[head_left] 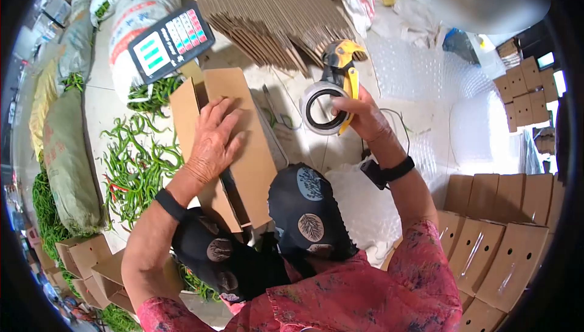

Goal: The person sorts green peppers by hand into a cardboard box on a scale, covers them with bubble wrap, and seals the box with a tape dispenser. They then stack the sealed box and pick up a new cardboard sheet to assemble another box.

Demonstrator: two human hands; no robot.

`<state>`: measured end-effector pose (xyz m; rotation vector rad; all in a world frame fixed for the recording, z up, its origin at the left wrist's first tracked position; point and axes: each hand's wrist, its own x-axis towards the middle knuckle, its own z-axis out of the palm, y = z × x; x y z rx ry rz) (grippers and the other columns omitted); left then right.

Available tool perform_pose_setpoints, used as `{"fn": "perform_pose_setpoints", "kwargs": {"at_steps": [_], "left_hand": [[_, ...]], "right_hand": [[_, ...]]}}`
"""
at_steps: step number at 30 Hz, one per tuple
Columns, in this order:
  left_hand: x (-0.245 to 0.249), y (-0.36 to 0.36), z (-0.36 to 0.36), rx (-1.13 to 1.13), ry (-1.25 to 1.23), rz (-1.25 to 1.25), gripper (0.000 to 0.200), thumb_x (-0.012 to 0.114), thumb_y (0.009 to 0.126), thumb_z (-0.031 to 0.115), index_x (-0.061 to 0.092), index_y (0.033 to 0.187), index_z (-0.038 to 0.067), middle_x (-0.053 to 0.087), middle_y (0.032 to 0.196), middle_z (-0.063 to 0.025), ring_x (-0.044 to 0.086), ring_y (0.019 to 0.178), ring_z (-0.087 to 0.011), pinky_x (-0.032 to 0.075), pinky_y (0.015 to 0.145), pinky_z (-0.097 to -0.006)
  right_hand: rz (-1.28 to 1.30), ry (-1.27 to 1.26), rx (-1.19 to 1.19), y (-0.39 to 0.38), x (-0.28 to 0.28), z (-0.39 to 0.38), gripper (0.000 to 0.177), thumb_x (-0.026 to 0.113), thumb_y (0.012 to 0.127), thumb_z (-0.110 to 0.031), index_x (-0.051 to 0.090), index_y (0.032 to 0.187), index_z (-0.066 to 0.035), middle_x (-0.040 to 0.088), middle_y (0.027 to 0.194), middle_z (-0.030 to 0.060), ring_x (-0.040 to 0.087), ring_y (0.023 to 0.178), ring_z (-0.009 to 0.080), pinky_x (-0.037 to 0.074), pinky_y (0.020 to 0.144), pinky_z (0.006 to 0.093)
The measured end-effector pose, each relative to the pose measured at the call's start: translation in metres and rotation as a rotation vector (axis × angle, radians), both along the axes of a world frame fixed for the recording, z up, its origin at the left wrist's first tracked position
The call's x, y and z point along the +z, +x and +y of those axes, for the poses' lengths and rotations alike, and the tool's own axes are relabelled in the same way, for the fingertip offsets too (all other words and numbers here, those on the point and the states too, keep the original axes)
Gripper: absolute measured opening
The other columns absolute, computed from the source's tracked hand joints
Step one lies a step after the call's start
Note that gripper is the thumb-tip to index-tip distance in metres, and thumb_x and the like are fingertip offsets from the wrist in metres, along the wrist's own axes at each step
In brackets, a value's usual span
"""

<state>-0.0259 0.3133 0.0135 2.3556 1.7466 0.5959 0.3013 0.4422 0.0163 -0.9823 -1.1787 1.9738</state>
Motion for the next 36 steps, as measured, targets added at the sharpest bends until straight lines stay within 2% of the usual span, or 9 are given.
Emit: {"fn": "perform_pose_setpoints", "kwargs": {"at_steps": [5, 8, 11, 14, 15, 20, 23, 28, 36], "left_hand": [[0.104, 0.024, -0.027, 0.241, -0.293, -1.034, 0.062, 0.044, 0.101, 0.052, 0.053, 0.135, 0.001, 0.065, 0.117, -0.0105, 0.059, 0.113, -0.023, 0.042, 0.1, -0.0381], [0.128, 0.017, -0.041, 0.23, -0.413, -1.315, 0.069, 0.042, 0.098, 0.061, 0.053, 0.134, 0.002, 0.065, 0.112, -0.0085, 0.059, 0.109, -0.0188, 0.044, 0.09, -0.0337], [0.143, 0.021, -0.052, 0.273, -0.36, -1.366, 0.067, 0.043, 0.097, 0.062, 0.059, 0.125, 0.004, 0.064, 0.104, -0.0054, 0.058, 0.101, -0.0151, 0.044, 0.085, -0.0329], [0.143, 0.011, -0.059, 0.3, -0.371, -1.143, 0.056, 0.049, 0.097, 0.057, 0.064, 0.111, 0.005, 0.062, 0.094, -0.0008, 0.056, 0.088, -0.0096, 0.044, 0.077, -0.0289], [0.136, 0.013, -0.061, 0.308, -0.305, -1.198, 0.037, 0.054, 0.101, 0.04, 0.065, 0.099, 0.004, 0.059, 0.083, 0.0025, 0.051, 0.076, -0.0058, 0.044, 0.07, -0.0246], [0.103, -0.015, -0.079, 0.345, -0.132, -1.219, 0.02, 0.055, 0.097, 0.011, 0.059, 0.082, -0.002, 0.056, 0.067, -0.001, 0.052, 0.062, -0.0082, 0.044, 0.058, -0.0262], [0.074, -0.046, -0.094, 0.454, 0.037, -0.994, 0.016, 0.056, 0.094, 0.012, 0.062, 0.088, -0.001, 0.06, 0.071, -0.0018, 0.054, 0.064, -0.0097, 0.046, 0.059, -0.028], [0.002, -0.134, -0.145, 0.896, 0.119, -1.332, 0.02, 0.058, 0.097, 0.02, 0.062, 0.082, 0.008, 0.045, 0.066, 0.007, 0.033, 0.055, -0.0045, 0.025, 0.051, -0.0213], [-0.105, -0.152, -0.163, 0.998, 0.137, -1.33, 0.036, 0.065, 0.096, 0.023, 0.049, 0.068, 0.008, 0.042, 0.064, 0.0058, 0.034, 0.058, -0.0041, 0.03, 0.052, -0.0235]], "right_hand": [[-0.122, 0.553, 0.009, -0.05, 0.069, -0.039, 0.062, 0.074, 0.077, -0.007, 0.043, 0.129, 0.0, 0.054, 0.116, 0.0083, 0.053, 0.112, 0.014, 0.044, 0.097, 0.0298], [-0.161, 0.705, 0.032, -0.067, 0.078, -0.054, 0.064, 0.078, 0.074, -0.002, 0.044, 0.128, 0.001, 0.058, 0.114, 0.0116, 0.058, 0.109, 0.0189, 0.047, 0.095, 0.0328], [-0.391, 1.21, 0.022, -0.084, 0.098, -0.07, 0.063, 0.082, 0.068, -0.003, 0.05, 0.123, 0.0, 0.064, 0.11, 0.0184, 0.066, 0.101, 0.0354, 0.052, 0.087, 0.0389], [-0.419, 1.369, 0.109, -0.101, 0.1, -0.079, 0.061, 0.082, 0.068, -0.004, 0.053, 0.122, -0.001, 0.064, 0.11, 0.0177, 0.066, 0.099, 0.0367, 0.053, 0.085, 0.0401], [-0.41, 1.366, 0.118, -0.109, 0.104, -0.084, 0.058, 0.082, 0.067, -0.004, 0.056, 0.119, -0.002, 0.065, 0.109, 0.0171, 0.066, 0.098, 0.038, 0.053, 0.084, 0.041], [-0.414, 1.469, 0.243, -0.141, 0.099, -0.091, 0.057, 0.08, 0.065, -0.003, 0.056, 0.116, -0.002, 0.065, 0.105, 0.0174, 0.065, 0.095, 0.0382, 0.054, 0.081, 0.0415], [-0.493, 1.501, 0.38, -0.164, 0.106, -0.098, 0.053, 0.077, 0.065, -0.003, 0.057, 0.114, -0.003, 0.064, 0.098, 0.0166, 0.065, 0.088, 0.038, 0.054, 0.075, 0.0427], [-0.712, 1.499, 0.598, -0.184, 0.099, -0.094, 0.058, 0.074, 0.067, -0.005, 0.052, 0.12, -0.008, 0.059, 0.085, 0.0151, 0.063, 0.078, 0.0376, 0.052, 0.067, 0.0446], [-0.966, 1.48, 0.829, -0.219, 0.084, -0.086, 0.056, 0.077, 0.069, -0.01, 0.05, 0.118, -0.008, 0.059, 0.082, 0.0164, 0.062, 0.078, 0.0375, 0.051, 0.066, 0.0453]]}}
